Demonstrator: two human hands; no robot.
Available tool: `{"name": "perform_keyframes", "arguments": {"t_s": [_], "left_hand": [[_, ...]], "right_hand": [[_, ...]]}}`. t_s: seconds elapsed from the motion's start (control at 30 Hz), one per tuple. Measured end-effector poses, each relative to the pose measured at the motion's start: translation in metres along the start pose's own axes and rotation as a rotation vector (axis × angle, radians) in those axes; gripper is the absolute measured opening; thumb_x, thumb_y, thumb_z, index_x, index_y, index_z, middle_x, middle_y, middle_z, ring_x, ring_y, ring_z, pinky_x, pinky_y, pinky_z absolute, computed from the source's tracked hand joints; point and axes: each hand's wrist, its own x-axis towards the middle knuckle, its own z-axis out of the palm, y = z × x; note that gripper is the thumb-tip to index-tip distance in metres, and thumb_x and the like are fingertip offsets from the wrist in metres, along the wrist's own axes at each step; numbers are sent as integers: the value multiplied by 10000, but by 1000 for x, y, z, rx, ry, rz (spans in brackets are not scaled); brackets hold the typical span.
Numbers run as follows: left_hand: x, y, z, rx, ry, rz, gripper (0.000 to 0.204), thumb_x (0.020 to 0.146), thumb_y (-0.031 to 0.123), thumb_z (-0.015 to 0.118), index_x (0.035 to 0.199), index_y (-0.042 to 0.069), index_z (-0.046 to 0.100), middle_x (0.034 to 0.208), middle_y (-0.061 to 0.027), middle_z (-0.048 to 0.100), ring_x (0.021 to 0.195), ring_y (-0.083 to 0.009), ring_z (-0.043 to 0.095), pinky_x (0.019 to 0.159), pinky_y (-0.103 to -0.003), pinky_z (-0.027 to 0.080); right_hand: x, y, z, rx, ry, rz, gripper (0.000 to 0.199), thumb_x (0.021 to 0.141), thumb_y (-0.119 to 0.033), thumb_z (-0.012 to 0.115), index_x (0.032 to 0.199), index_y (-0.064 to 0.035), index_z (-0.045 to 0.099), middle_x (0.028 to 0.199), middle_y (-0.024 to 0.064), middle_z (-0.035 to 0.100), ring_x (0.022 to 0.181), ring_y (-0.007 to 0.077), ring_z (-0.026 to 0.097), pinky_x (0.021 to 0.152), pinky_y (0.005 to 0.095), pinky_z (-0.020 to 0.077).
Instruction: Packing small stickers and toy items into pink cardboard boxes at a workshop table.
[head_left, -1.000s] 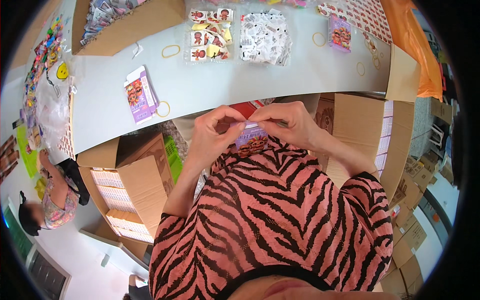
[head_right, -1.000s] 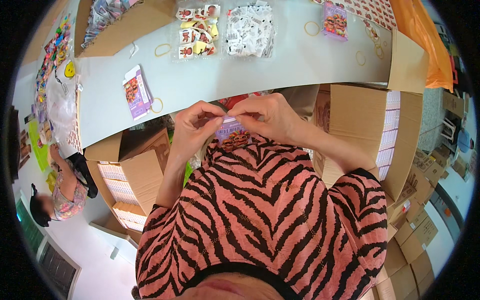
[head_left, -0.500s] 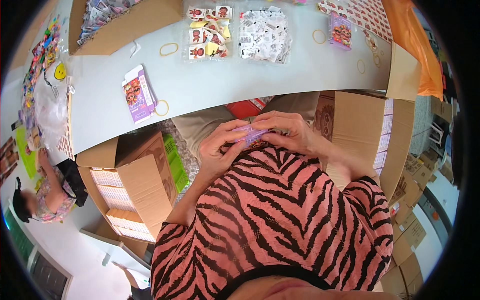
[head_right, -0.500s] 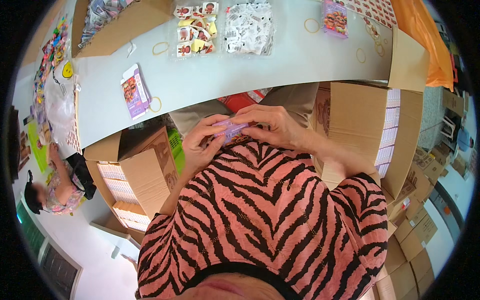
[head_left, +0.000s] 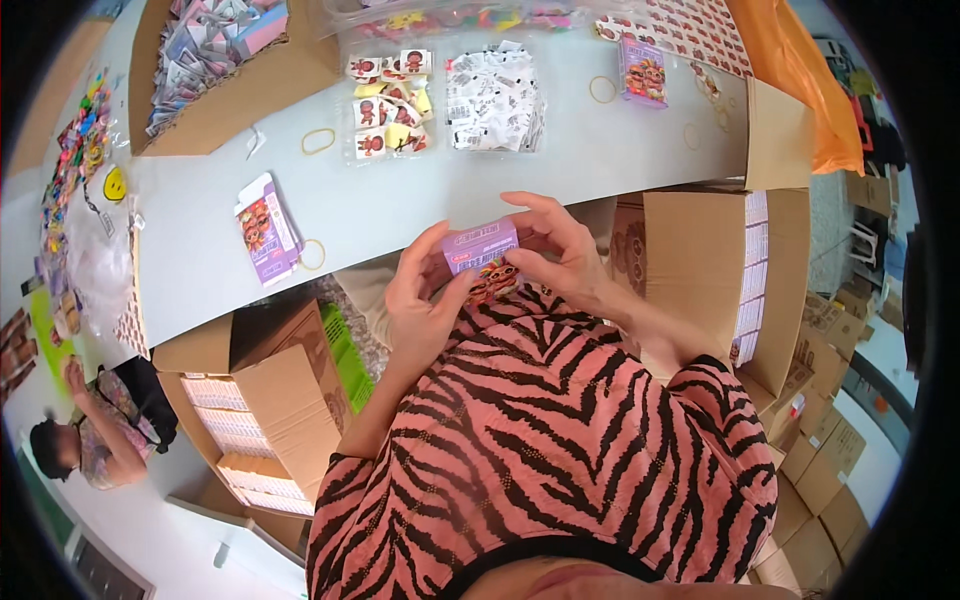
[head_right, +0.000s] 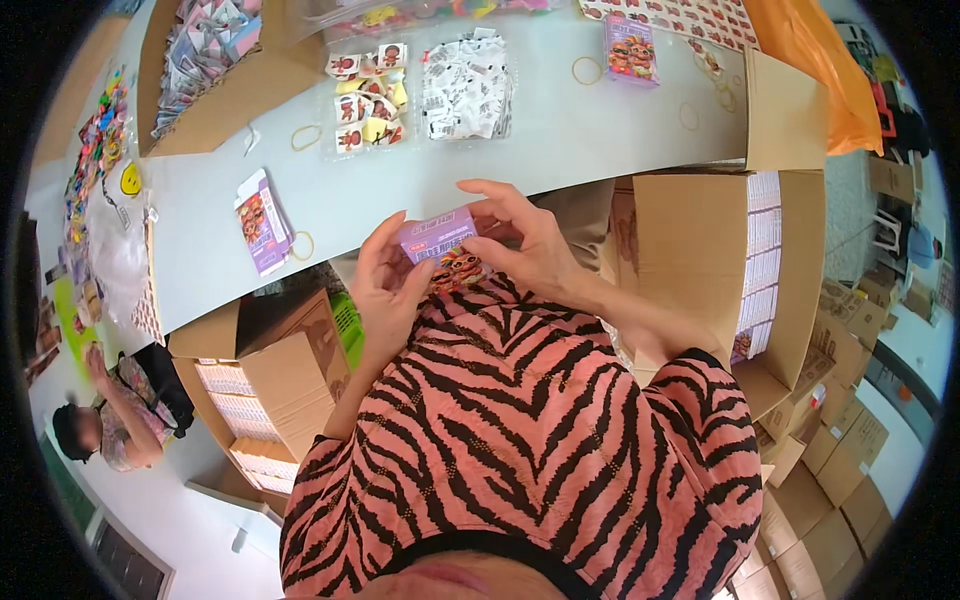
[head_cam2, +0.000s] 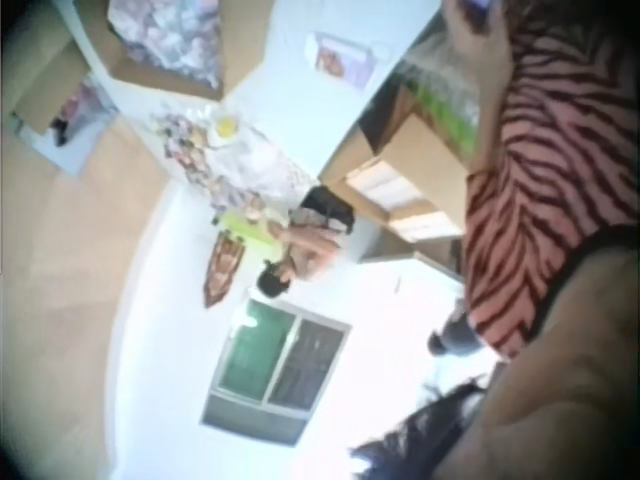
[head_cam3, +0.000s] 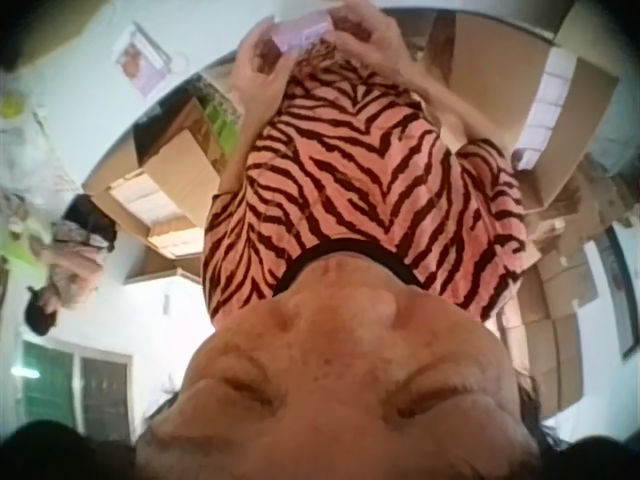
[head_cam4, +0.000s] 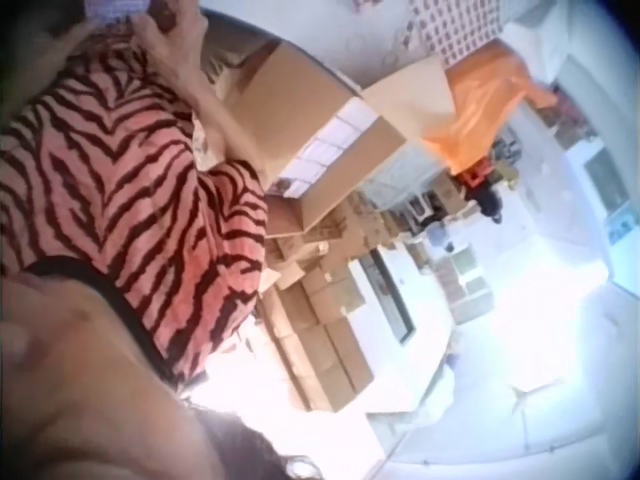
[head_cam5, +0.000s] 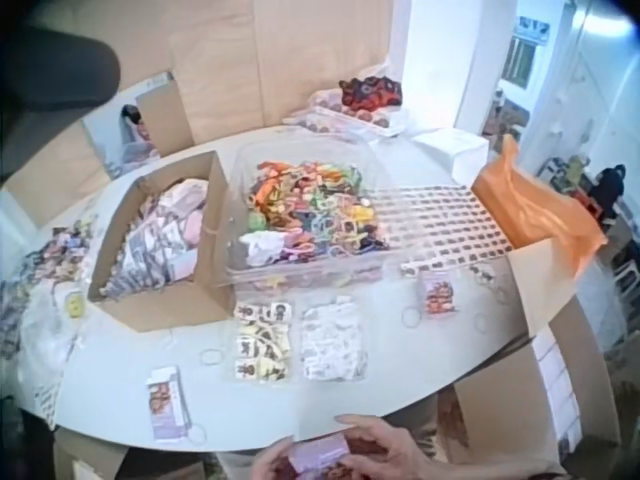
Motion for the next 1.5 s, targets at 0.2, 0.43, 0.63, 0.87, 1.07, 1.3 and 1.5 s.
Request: {"name": "perform_keyframes", "arguments": {"t_s": [0.2,0.43,0.63,0.87,1.07,1.3,1.5], "left_hand": [[8,-1,0,111,-46,109,531,797,-69,600,1286,-2,404,1141,-133,555,1003,-187,572,875,-298,470],[26,6,-64,285,342,305,472,833,-50,536,1285,1,415,1127,-134,573,998,-197,573,865,-297,446],[45,-21,-155,721,592,443,576,753,5,648,1279,-1,413,1219,-143,507,1129,-251,486,961,-329,376],[42,-32,-165,987,722,207,746,713,178,727,1321,11,329,1230,-232,461,1147,-391,440,951,-439,375],[53,-46,-178,1161,804,208,800,690,283,743,1315,3,329,1250,-238,434,1167,-394,412,959,-467,348],[63,-36,-173,1292,865,146,811,670,330,742,1298,-6,353,1211,-216,482,1154,-372,431,953,-469,346],[65,-38,-171,1154,871,101,871,674,297,728,1360,20,268,1277,-177,428,1230,-346,358,997,-517,280]], "right_hand": [[0,5,-16,-71,79,-76,434,870,-28,561,1282,-36,426,1118,69,569,963,119,560,837,246,451],[13,-8,-129,-226,750,-309,355,930,-201,489,1247,-42,499,842,-40,536,738,16,472,635,198,413],[1,48,-277,-41,987,-178,359,919,-163,501,1259,-57,464,1093,77,586,914,139,598,767,267,498],[15,15,-260,2,951,-299,336,941,-146,456,1251,-19,486,1110,39,561,884,99,560,761,229,467],[52,-36,-230,-436,857,-262,366,941,-203,465,1258,-24,495,1102,36,562,917,83,515,801,218,412],[89,-19,-297,-906,823,-262,432,916,-248,522,1303,-67,460,1185,96,534,970,149,516,813,267,432],[81,-46,-240,-1307,853,-657,391,895,-193,560,1259,-70,488,1312,147,434,1248,309,369,1014,407,317]]}}
